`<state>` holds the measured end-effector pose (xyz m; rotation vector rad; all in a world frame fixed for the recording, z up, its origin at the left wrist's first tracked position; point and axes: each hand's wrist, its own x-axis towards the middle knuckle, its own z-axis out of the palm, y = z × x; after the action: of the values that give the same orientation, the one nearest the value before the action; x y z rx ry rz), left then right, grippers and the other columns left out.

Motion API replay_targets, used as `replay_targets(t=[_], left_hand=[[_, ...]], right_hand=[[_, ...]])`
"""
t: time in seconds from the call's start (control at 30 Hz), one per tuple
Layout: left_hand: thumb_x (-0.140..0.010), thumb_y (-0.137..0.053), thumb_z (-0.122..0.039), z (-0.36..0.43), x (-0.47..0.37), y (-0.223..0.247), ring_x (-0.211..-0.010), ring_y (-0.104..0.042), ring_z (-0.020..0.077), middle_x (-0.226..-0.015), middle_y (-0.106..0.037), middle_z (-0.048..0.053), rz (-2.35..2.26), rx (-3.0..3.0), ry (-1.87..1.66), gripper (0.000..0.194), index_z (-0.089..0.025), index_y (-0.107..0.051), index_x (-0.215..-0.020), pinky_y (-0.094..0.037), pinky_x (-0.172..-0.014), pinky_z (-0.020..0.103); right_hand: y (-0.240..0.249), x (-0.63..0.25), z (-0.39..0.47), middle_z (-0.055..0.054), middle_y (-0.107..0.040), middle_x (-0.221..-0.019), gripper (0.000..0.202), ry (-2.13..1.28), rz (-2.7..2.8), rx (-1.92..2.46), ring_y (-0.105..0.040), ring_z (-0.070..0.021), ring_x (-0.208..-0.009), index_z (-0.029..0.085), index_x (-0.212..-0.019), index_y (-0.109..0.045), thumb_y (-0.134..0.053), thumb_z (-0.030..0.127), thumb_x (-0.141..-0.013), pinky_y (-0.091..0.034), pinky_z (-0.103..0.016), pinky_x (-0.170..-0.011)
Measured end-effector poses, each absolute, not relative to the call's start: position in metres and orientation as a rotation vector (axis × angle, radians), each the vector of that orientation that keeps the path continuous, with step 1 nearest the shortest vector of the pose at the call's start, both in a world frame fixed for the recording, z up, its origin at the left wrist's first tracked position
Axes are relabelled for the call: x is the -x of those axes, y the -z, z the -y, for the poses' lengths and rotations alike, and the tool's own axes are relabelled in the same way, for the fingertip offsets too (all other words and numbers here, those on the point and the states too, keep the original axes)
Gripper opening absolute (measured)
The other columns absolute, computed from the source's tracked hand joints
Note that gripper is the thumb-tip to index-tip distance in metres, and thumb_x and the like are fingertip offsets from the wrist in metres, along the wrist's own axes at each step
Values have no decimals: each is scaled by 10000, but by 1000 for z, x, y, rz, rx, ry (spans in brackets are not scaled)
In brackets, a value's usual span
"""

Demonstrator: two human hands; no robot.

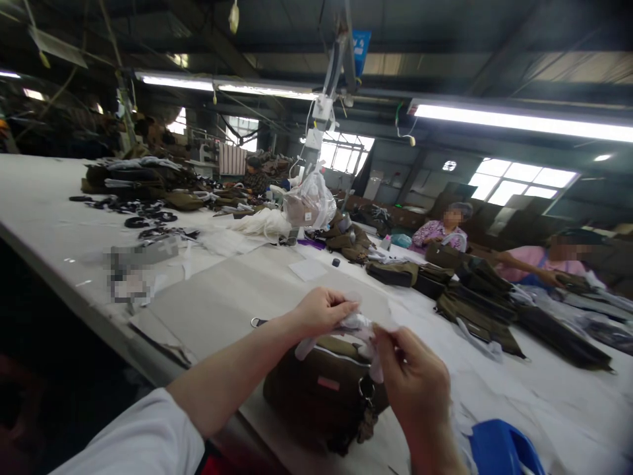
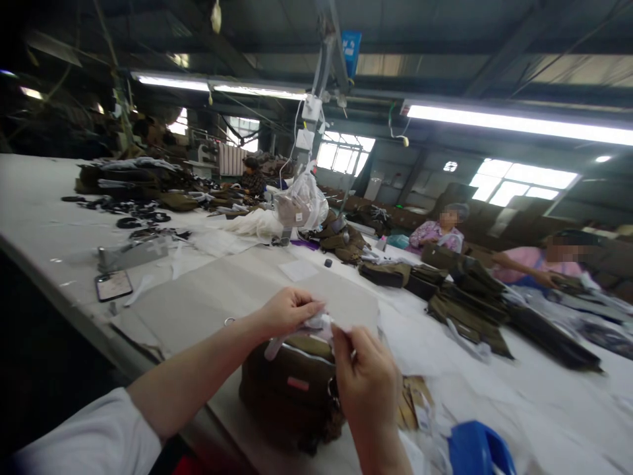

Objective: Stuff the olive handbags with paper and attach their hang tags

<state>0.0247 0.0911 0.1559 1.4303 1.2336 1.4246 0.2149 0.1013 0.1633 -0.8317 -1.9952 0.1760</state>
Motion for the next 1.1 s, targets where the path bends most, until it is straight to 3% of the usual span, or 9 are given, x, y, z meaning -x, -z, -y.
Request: replay_targets(t=[0.1,0.3,0.47,0.6,0.67,0.77,0.87,0.93,1.1], left_hand=[[-783,-560,-672,-93,-32,-162,-487,-435,82,-532,-488,-23,-1257,-1474,-1436,558,-127,-604,-671,-335,-459,195],[-914,-414,-513,-95,-42,-168,-543,-385,85,-576,-429,-24,-1347,-1672,-1478,464,-159,-493,-625,-299,-500,207],[-913,-436,-354,-90,-40,-170,-580,-411,95,-581,-457,-30,-1439,-1877,-1399,356,-155,-528,-633,-308,-546,211],[-903,-458,-352,-89,-38,-169,-572,-400,91,-582,-459,-40,-1333,-1874,-1339,325,-145,-584,-686,-299,-531,199],[-901,-458,-368,-89,-38,-168,-554,-371,86,-578,-433,-45,-1249,-1849,-1286,329,-138,-597,-711,-282,-512,197],[-895,-442,-363,-88,-40,-165,-556,-366,88,-591,-441,-38,-1209,-1788,-1248,329,-128,-613,-740,-293,-515,198],[-880,-416,-306,-86,-44,-165,-587,-409,101,-618,-499,-20,-1295,-1782,-1263,305,-134,-609,-717,-320,-537,201],[-874,-414,-289,-84,-46,-164,-603,-444,110,-620,-530,-12,-1407,-1828,-1281,304,-145,-597,-679,-327,-547,206],[-910,-419,-357,-80,-45,-164,-532,-422,99,-527,-480,-34,-1548,-1871,-1317,393,-159,-569,-606,-284,-514,216]], right_hand=[[-174,-211,-121,-24,-605,-616,458,-393,2111,838,-539,-163,-588,205,-659,-608,-451,536,-933,-396,-265,-560],[-173,-200,-141,-15,-634,-596,450,-920,2052,989,-558,-157,-543,179,-736,-678,-620,621,-795,-382,-244,-495],[-174,-201,-142,-9,-607,-570,430,-826,2067,997,-528,-143,-518,179,-691,-644,-631,596,-794,-367,-241,-483],[-179,-203,-144,8,-595,-647,379,-786,2000,803,-538,-145,-554,165,-977,-632,-637,515,-830,-418,-249,-518],[-181,-201,-143,-2,-617,-679,320,-760,2035,720,-568,-152,-594,175,-995,-645,-580,469,-885,-442,-254,-552],[-178,-198,-139,-21,-650,-707,252,-437,2136,631,-601,-161,-663,198,-814,-670,-531,372,-933,-443,-259,-618],[-171,-195,-130,-31,-653,-744,237,15,2156,529,-587,-153,-649,203,-878,-687,-485,291,-964,-410,-264,-623],[-169,-196,-125,-34,-656,-755,245,114,2153,495,-582,-149,-634,205,-919,-692,-467,283,-975,-401,-264,-613],[-177,-196,-129,-2,-618,-644,319,-475,1990,721,-576,-147,-581,191,-863,-653,-489,450,-953,-433,-253,-570]])
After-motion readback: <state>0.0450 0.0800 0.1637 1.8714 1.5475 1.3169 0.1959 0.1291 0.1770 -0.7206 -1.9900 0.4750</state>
